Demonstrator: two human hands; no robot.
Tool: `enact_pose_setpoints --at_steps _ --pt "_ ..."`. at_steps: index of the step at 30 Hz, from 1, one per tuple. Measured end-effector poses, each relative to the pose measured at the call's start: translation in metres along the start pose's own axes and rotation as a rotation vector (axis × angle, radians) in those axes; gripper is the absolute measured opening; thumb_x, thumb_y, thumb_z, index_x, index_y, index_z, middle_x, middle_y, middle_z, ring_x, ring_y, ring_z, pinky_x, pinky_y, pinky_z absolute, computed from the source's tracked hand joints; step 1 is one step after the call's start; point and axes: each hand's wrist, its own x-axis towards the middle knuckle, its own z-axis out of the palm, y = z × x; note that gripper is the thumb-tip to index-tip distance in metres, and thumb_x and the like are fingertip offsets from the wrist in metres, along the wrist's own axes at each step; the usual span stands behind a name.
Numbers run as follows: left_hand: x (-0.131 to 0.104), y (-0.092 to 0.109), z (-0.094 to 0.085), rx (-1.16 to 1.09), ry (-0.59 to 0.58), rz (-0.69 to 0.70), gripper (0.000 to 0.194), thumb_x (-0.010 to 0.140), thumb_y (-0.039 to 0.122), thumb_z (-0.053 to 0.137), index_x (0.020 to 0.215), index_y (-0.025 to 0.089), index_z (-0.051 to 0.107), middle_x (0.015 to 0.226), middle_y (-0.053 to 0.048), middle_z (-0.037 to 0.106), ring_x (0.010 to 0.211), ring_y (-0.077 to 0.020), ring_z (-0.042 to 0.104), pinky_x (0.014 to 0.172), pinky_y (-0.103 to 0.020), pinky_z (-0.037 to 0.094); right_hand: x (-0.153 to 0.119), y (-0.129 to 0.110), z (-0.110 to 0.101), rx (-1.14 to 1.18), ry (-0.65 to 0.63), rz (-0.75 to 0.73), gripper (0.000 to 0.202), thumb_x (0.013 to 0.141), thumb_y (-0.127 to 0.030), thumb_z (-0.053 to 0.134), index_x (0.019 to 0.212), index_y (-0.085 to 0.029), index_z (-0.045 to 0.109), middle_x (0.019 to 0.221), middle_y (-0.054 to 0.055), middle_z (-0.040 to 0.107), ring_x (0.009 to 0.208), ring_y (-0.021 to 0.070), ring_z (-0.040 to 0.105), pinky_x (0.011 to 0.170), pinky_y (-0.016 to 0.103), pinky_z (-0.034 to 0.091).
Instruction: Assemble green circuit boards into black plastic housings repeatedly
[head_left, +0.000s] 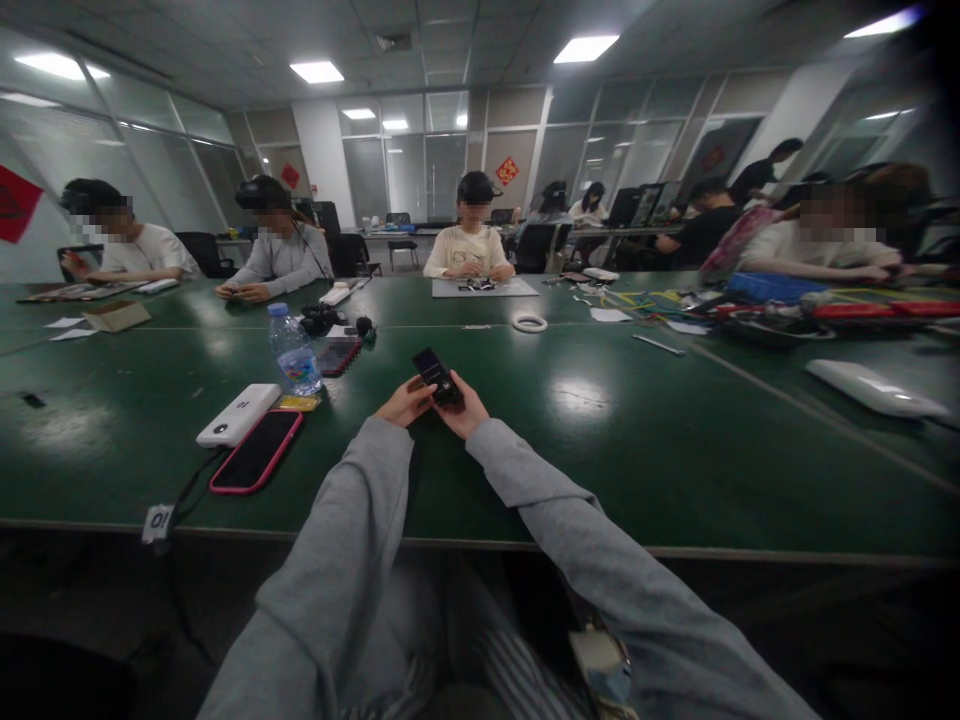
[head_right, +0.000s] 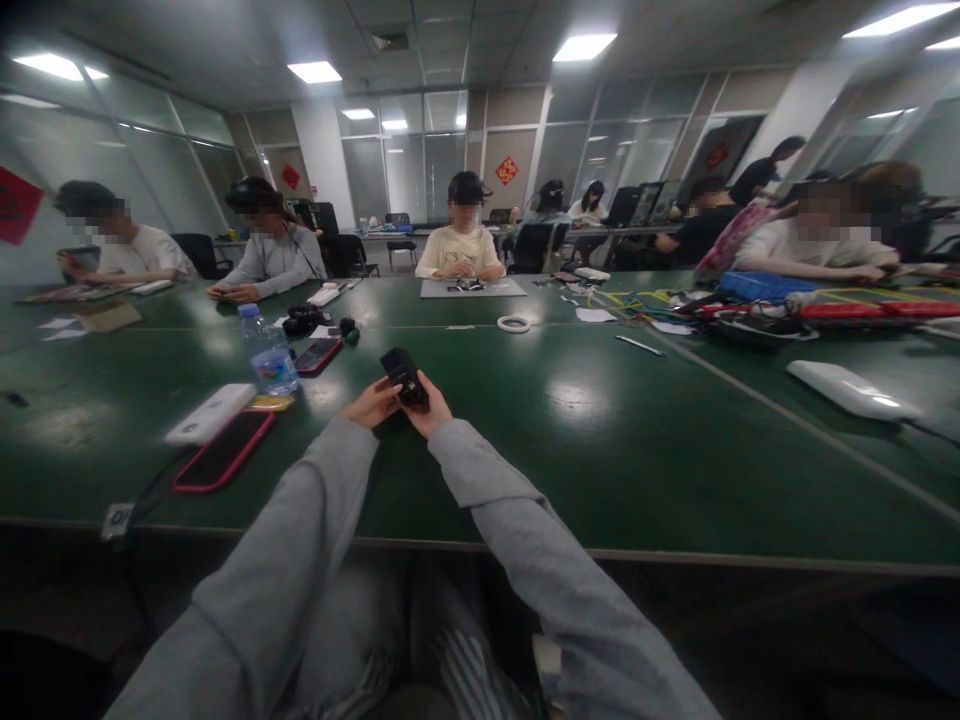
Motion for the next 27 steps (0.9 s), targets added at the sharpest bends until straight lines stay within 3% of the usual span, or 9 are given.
enact_pose_setpoints --at_steps 4,12,22,27 --pt "0.0 0.001 0.003 -0.003 0.026 0.03 0.04 0.06 0.011 0.078 0.095 0.015 0.061 0.09 -0.003 0.066 0.078 -0.0121 0.063 0.068 -0.023 0.047 0.002 0.002 -0.001 0.046 -0.007 0.045 0.016 0.087 -0.031 0.06 0.086 -0.015 0.059 0.083 0.004 0.062 0.074 0.0128 0.059 0.064 0.023 0.057" --pt "0.003 -0.002 0.001 -0.021 0.089 0.061 0.056 0.056 0.01 0.08 0.104 0.017 0.053 0.086 -0.002 0.065 0.076 -0.013 0.063 0.066 -0.024 0.046 0.006 0.002 -0.005 0.02 0.001 0.042 0.018 0.088 -0.033 0.059 0.088 -0.015 0.058 0.083 0.004 0.061 0.075 0.0127 0.059 0.065 0.024 0.057" --pt "0.011 -0.004 -0.002 0.004 0.179 0.109 0.056 0.058 0.012 0.08 0.107 0.014 0.054 0.091 -0.006 0.067 0.078 -0.0142 0.064 0.074 -0.027 0.048 0.019 0.004 -0.013 -0.323 0.034 -0.191 0.036 0.073 -0.047 0.072 0.082 -0.016 0.054 0.074 0.0 0.059 0.064 0.0107 0.056 0.053 0.019 0.048" --pt "0.013 -0.003 -0.004 0.032 0.229 0.128 0.058 0.057 0.012 0.081 0.108 0.014 0.053 0.091 -0.007 0.067 0.077 -0.014 0.065 0.075 -0.027 0.049 0.022 0.001 -0.019 -0.396 0.021 -0.294 0.046 0.063 -0.049 0.077 0.086 -0.014 0.057 0.079 0.001 0.061 0.067 0.0098 0.057 0.056 0.018 0.047"
